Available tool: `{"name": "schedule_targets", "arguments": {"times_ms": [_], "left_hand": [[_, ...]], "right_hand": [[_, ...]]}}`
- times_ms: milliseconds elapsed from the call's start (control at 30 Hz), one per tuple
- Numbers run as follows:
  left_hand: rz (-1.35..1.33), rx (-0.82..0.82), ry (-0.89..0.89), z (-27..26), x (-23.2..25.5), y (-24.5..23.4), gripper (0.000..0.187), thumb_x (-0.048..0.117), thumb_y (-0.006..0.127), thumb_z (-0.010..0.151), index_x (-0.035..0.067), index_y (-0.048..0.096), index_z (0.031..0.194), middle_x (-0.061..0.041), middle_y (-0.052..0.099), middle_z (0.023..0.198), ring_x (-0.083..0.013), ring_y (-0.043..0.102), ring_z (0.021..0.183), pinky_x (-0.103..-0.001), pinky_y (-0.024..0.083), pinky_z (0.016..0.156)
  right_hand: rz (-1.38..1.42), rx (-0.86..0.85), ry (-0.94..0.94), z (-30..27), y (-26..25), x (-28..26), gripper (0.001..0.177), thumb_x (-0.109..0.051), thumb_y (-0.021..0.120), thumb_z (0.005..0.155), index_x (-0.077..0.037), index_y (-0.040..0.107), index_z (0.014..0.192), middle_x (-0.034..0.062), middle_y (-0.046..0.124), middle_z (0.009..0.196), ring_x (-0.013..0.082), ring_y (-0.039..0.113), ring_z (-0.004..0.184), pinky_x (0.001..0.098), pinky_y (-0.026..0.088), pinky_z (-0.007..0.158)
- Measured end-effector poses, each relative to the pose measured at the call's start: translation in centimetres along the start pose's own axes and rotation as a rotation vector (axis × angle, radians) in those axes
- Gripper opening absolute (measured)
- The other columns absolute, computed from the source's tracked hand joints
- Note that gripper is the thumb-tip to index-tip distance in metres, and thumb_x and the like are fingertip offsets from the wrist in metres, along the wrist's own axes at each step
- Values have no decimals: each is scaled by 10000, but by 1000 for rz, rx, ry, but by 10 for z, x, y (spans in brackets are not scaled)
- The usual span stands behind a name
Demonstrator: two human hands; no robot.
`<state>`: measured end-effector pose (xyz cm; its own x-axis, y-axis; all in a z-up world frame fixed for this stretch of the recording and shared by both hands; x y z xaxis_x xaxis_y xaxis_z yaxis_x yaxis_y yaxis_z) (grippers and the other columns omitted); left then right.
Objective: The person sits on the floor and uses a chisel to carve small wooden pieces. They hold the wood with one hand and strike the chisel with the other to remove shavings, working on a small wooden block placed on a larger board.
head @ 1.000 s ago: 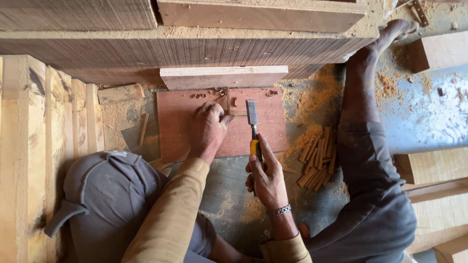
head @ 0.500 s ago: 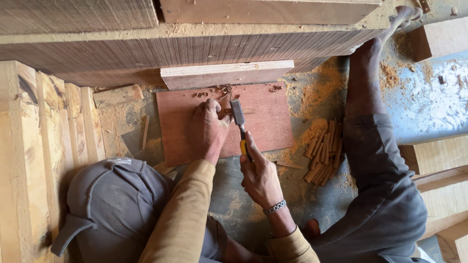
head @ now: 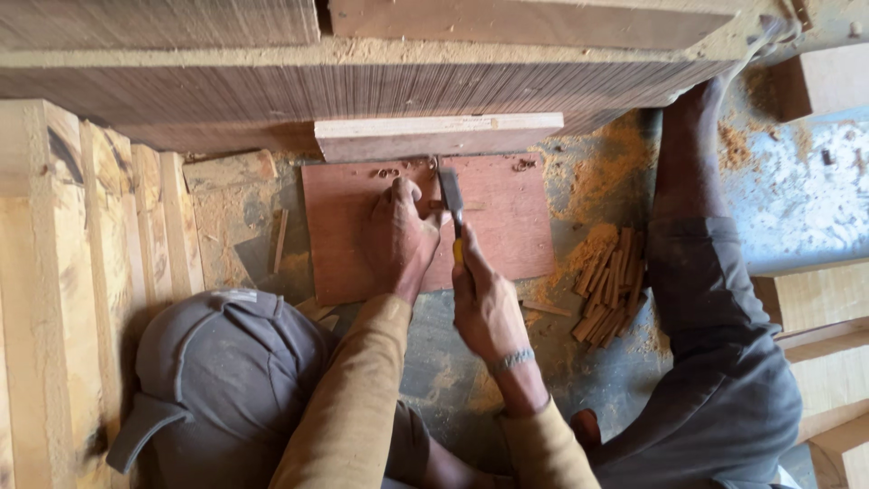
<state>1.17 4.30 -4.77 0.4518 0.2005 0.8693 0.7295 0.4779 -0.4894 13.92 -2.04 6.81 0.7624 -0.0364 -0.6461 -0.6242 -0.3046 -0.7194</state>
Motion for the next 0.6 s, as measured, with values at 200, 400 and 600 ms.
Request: {"name": "schedule_targets", "arguments": {"times_ms": [200, 400, 600], "left_hand": [[73, -73, -27, -5, 0, -11, 484, 232, 944, 718, 92, 539, 943, -92, 600, 873, -264, 586, 809, -436, 486, 724], [50, 69, 78, 2, -10, 9, 457, 176, 893, 688, 65, 530, 942, -144, 595, 854, -312, 584, 807, -458, 478, 747], [65, -12, 36, -9, 15, -25, 490, 201, 942, 680, 80, 543, 939, -121, 635, 884, -306, 608, 810, -465, 486, 701]], "right_hand": [[85, 6, 0, 16, 0, -1, 520, -200, 456, 1041, -129, 404, 1553, 255, 695, 720, 350, 698, 540, 474, 519, 517], [62, 64, -119, -11, -5, -3, 498, -184, 474, 1019, -84, 461, 1507, 264, 718, 816, 359, 732, 620, 460, 572, 562], [44, 118, -168, 16, -1, -5, 502, -182, 525, 1036, -54, 481, 1520, 314, 678, 829, 446, 691, 716, 499, 531, 603]]}}
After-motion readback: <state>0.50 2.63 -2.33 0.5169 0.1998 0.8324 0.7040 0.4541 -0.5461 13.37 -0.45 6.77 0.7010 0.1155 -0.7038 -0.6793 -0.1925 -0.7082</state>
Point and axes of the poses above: each hand's wrist, its own z-axis towards the middle knuckle, its own y-axis out of the palm, x = y × z, the point moved 3 cm from there along z, towards the middle knuckle
